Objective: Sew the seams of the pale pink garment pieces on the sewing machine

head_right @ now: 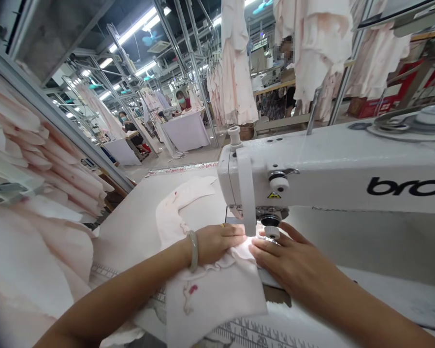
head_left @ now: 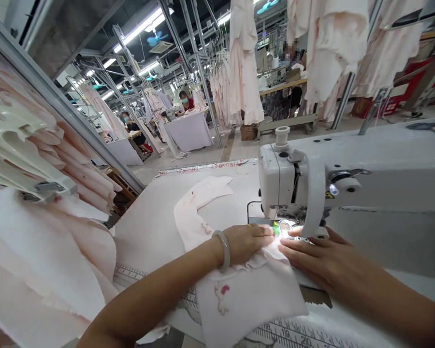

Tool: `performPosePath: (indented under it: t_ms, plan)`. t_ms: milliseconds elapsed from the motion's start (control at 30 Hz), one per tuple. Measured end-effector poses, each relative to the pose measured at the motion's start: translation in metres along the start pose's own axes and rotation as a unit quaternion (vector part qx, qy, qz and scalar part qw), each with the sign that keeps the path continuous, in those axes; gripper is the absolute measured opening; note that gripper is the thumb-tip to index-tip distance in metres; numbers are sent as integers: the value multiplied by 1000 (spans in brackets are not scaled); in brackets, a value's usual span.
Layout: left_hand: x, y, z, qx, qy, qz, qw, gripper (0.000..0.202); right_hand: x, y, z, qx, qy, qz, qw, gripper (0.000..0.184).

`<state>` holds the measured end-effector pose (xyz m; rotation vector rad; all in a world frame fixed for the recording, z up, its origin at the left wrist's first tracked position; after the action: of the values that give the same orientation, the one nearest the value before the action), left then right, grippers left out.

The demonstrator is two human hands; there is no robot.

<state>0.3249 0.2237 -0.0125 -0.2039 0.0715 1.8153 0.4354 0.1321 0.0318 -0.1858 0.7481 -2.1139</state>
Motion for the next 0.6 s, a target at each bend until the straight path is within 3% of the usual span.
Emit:
performPosePath:
  t_ms: [167, 333, 467, 600]
  plan:
    - [4, 1, 1, -27, 9, -24, 999, 36, 1, 2, -2, 4, -19, -14, 1000, 41]
    - [11, -2, 6, -19, 7, 10, 1000, 37, -3, 5, -1, -4, -38, -36, 999, 49]
    - [-2, 3, 15, -12, -13, 17, 1000, 35, 1, -2, 8, -12, -38, 1, 999, 57]
    - [-21, 30, 23, -39, -6, 64, 997, 46, 9, -12, 19, -29, -65, 36, 997, 47]
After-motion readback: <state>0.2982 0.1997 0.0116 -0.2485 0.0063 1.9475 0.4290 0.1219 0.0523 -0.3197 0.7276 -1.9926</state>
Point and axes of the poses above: each hand's wrist, its own y-axis away from the middle knuckle, its own z-axis out of the back of the hand, x = y × z, the point moved 9 cm from there along -y, towards the middle knuckle, and after that the axes turned 8 degrees about z, right-handed, at the moved point
